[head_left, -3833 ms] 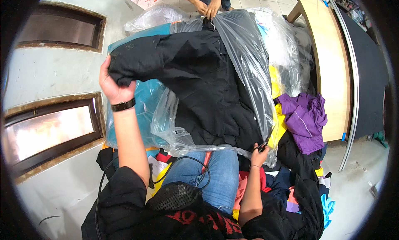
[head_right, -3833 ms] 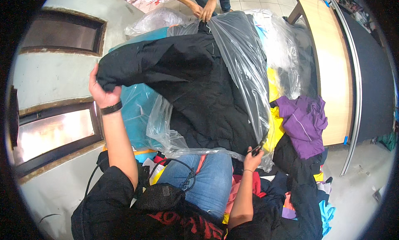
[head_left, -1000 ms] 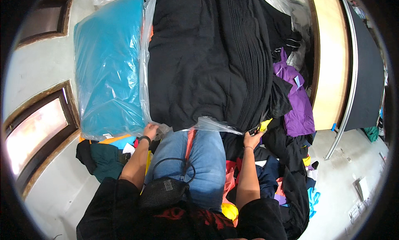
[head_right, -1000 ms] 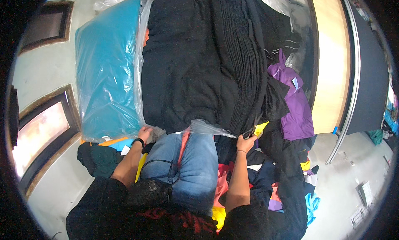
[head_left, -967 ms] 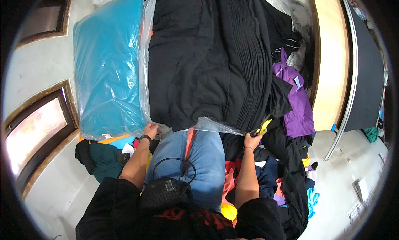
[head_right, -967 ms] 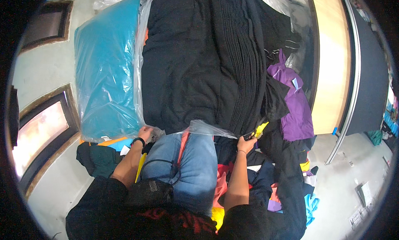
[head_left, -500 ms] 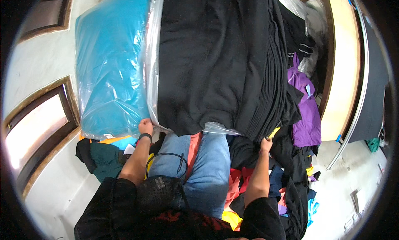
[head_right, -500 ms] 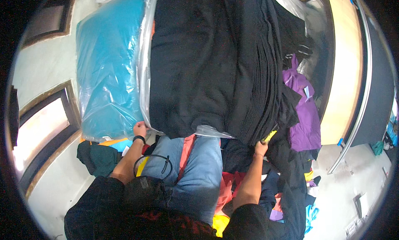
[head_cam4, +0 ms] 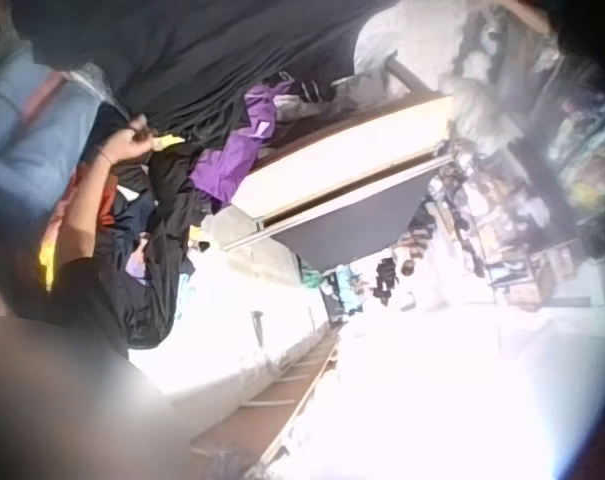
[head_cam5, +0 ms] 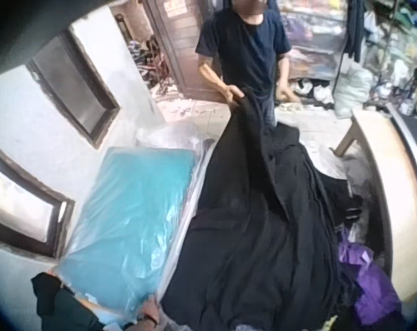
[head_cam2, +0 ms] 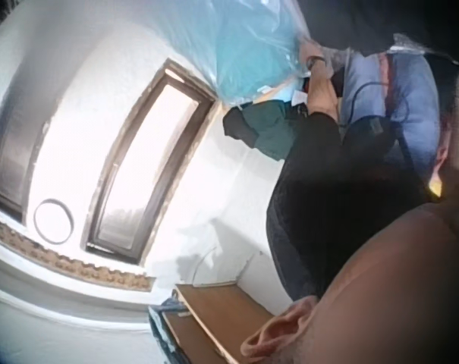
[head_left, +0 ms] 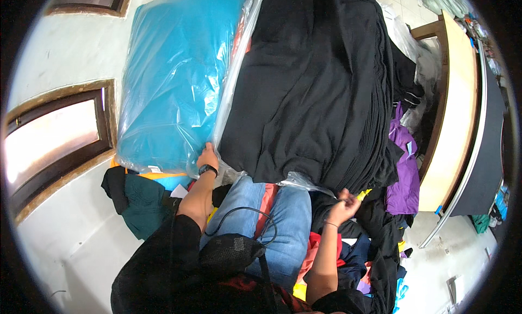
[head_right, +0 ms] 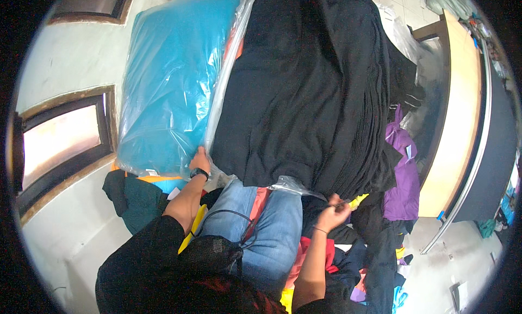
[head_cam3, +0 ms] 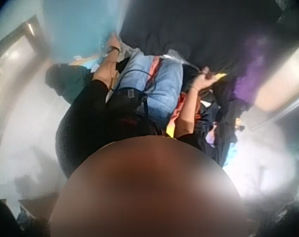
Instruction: The person unpacks a large black fabric from a plastic bag, lays it on a table, and uses scissors to cut it. They then use a measuring tool to measure the fabric.
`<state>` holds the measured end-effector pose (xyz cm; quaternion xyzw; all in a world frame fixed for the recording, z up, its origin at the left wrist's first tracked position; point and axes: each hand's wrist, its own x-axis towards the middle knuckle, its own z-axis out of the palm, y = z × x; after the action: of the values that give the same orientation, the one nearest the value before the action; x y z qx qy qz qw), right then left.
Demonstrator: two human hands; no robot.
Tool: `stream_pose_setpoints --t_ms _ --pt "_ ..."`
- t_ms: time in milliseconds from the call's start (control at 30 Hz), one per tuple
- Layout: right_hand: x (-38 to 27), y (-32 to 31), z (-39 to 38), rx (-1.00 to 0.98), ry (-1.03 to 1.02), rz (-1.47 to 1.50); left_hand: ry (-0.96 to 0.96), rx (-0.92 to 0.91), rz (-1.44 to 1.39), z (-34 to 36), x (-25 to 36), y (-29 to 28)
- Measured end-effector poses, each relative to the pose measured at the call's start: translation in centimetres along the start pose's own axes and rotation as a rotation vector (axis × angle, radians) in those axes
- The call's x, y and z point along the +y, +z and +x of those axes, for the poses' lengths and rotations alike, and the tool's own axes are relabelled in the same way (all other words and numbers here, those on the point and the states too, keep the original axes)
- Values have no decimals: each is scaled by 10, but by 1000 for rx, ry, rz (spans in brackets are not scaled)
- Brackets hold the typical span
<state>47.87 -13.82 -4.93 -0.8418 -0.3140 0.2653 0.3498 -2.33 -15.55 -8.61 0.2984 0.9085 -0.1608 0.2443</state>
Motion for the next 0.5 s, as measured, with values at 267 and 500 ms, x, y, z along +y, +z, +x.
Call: stream_pose_setpoints --t_ms 267,500 --pt "-112 174 -158 -610 57 148 -261 -127 -506 26 15 -22" --pt "-128 175 -166 -708 234 74 23 -181 -717 9 7 9"
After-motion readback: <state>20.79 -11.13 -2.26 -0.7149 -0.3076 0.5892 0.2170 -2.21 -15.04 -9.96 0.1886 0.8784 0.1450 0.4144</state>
